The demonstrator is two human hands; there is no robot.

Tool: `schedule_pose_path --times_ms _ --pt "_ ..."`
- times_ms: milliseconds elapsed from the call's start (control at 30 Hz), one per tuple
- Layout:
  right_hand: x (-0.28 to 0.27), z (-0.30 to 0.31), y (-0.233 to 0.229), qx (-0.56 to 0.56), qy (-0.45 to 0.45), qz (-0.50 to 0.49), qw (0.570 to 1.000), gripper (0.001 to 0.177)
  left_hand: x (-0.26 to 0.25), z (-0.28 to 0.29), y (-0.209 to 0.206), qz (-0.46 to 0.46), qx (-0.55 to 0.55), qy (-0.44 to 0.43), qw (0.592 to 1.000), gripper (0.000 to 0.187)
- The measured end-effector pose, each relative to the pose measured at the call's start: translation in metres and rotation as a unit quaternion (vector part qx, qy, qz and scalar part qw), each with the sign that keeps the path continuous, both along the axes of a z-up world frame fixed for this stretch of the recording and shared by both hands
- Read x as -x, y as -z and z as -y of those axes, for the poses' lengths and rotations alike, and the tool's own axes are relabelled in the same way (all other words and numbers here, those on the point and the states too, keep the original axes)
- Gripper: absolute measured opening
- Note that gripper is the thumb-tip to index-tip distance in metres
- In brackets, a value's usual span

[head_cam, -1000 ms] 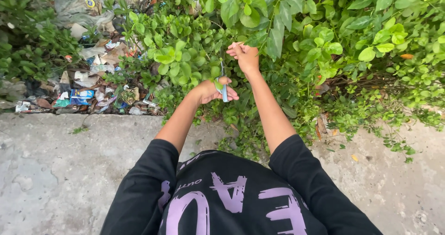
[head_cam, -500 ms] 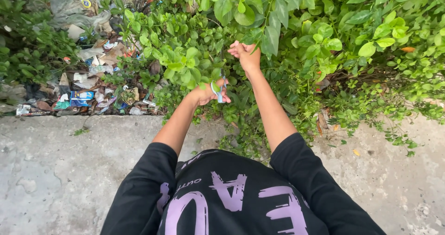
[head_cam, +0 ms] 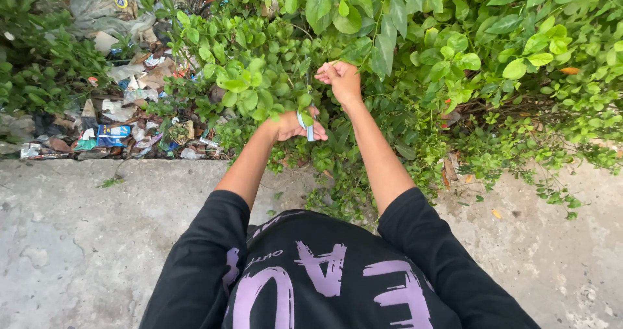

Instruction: Pruning leaves and small branches from a bush using scissors.

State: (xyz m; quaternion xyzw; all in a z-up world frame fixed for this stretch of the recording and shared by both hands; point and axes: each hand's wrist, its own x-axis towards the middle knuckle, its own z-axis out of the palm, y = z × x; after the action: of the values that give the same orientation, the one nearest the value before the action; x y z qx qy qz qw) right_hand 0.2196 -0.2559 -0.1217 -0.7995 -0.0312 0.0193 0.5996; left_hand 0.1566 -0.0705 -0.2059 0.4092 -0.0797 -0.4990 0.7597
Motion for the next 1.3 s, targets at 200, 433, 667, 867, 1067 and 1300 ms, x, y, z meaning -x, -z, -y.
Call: schedule_pose_path --times_ms 200,433,667,867,1067,1300 --pt "0.008 0.003 -0.005 -0.019 0.033 -0.004 0.999 0.023 0.014 -0.005 -0.012 0.028 -0.021 -0.064 0.997 0.037" --pt "0.011 0.005 0.009 -0.032 0.036 -0.004 0.999 0.024 0.027 -0.007 -0.007 0.053 -0.027 -0.049 0.997 0.038" --pt "0.014 0.001 -0.003 -0.052 0.041 -0.001 0.998 0.025 0.039 -0.005 -0.001 0.026 -0.080 -0.125 0.989 0.033" --pt "0.024 -0.004 -0.029 0.015 0.060 -0.007 0.998 0.023 0.070 -0.020 -0.078 0.048 -0.049 -0.122 0.990 0.040" --pt "0.061 0.017 -0.016 0.159 0.038 -0.081 0.983 0.028 0.091 -0.031 -0.093 0.065 -0.057 -0.085 0.993 0.043" --pt "0.109 0.042 0.003 0.439 -0.023 -0.219 0.871 0.038 0.128 -0.053 -0.135 0.154 -0.122 -0.115 0.974 0.038"
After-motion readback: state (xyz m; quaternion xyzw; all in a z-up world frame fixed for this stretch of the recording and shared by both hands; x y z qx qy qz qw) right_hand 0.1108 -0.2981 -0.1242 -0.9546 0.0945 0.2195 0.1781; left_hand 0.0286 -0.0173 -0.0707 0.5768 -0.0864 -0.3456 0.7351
